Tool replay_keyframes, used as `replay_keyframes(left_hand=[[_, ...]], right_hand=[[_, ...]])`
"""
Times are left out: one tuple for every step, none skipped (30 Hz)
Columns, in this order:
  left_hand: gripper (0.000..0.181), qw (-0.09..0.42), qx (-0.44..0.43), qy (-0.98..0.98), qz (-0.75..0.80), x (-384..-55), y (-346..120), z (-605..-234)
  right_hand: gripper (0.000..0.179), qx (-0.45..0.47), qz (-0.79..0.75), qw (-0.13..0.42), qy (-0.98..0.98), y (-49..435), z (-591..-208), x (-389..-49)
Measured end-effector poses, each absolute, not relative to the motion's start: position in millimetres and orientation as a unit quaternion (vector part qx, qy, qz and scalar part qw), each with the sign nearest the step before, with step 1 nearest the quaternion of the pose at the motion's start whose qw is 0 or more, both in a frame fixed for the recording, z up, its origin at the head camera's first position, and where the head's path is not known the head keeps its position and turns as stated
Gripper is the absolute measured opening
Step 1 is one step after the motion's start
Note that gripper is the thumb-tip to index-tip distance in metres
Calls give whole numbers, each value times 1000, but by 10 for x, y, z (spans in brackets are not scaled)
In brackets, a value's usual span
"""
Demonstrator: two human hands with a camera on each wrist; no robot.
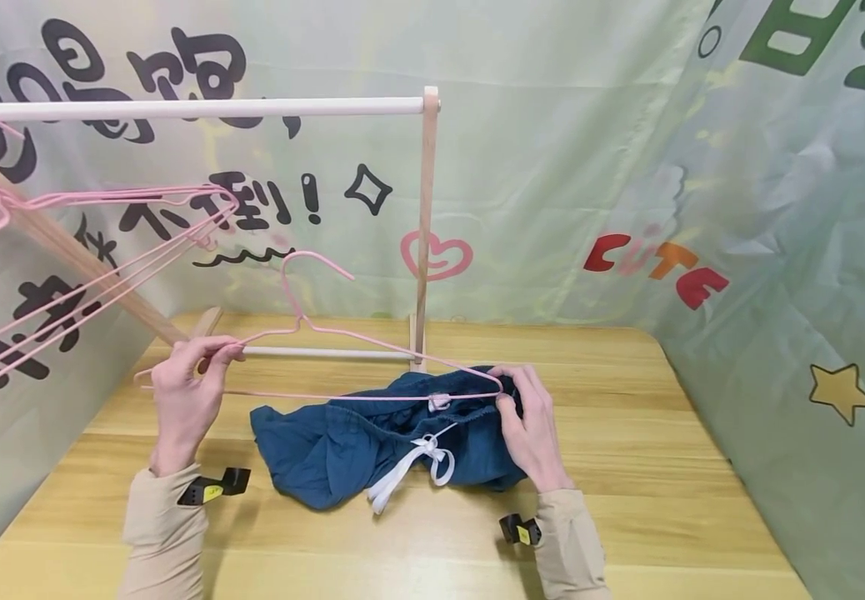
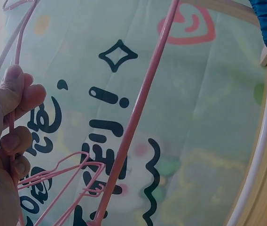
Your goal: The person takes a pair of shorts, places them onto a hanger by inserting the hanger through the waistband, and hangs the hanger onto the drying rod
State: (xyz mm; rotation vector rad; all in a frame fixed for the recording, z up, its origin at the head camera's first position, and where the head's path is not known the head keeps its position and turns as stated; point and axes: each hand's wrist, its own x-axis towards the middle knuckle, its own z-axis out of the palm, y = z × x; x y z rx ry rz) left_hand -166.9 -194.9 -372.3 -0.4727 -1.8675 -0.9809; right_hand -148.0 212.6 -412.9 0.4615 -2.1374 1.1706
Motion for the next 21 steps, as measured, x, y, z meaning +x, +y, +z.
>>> replay_keyframes(left_hand=[[8,470,-193,-763,-399,-1669,-1946,-3724],[6,470,-194,-763,-400,-1669,-1943,-3724],[5,469,-194,-764,-399,-1669,-1940,-3725],[4,469,-195,-764,-398,-1670,-1938,-3725],[4,468,-197,-764,-398,-1670,-1936,-3725],[6,468,-199,-765,-396,-1670,-1933,-3725],[7,469,-202,-764,-394,-1671,-1928,-3724],[9,469,-205,-764,-393,-1672,-1922,-3722],[10,470,-207,-764,-391,-1672,-1916,-3721],[10,470,-209,-764,-390,-1673,-1908,-3720],[11,470,-212,-764,-389,-1671,-1901,-3719],[11,470,-214,-764,-387,-1669,-1893,-3719],[10,470,-217,-764,-385,-1667,-1884,-3718],[10,470,-220,-764,-383,-1664,-1874,-3717],[10,470,-223,-765,-380,-1660,-1862,-3716],[10,470,-227,-766,-376,-1657,-1850,-3715],[12,470,-231,-766,-374,-1654,-1836,-3713],[13,470,-234,-766,-370,-1652,-1822,-3711],[14,471,-236,-767,-368,-1649,-1808,-3708],[14,470,-238,-767,-366,-1649,-1794,-3706],[14,470,-239,-767,-366,-1649,-1782,-3705]], right_hand=[[39,177,447,324,-815,2125,-4125,-1480],[39,178,444,325,-816,2122,-4125,-1481],[39,178,442,326,-816,2121,-4126,-1483],[39,179,442,327,-816,2119,-4126,-1484],[39,180,441,328,-816,2118,-4124,-1485],[39,182,441,329,-815,2116,-4121,-1486],[39,183,440,331,-815,2118,-4118,-1483],[39,185,438,332,-815,2118,-4113,-1481],[39,187,438,333,-814,2119,-4105,-1479],[39,189,437,334,-813,2119,-4097,-1476],[39,192,436,335,-813,2119,-4089,-1472],[38,194,435,336,-812,2116,-4079,-1469],[38,197,435,337,-811,2112,-4071,-1465],[37,199,436,337,-811,2108,-4064,-1461],[36,200,436,337,-810,2103,-4056,-1456],[34,200,438,337,-809,2098,-4050,-1452],[33,199,440,337,-808,2092,-4044,-1447],[32,197,443,338,-807,2086,-4040,-1442],[32,194,445,339,-806,2081,-4039,-1438],[32,190,449,341,-804,2074,-4036,-1434],[32,185,452,345,-802,2068,-4033,-1432]])
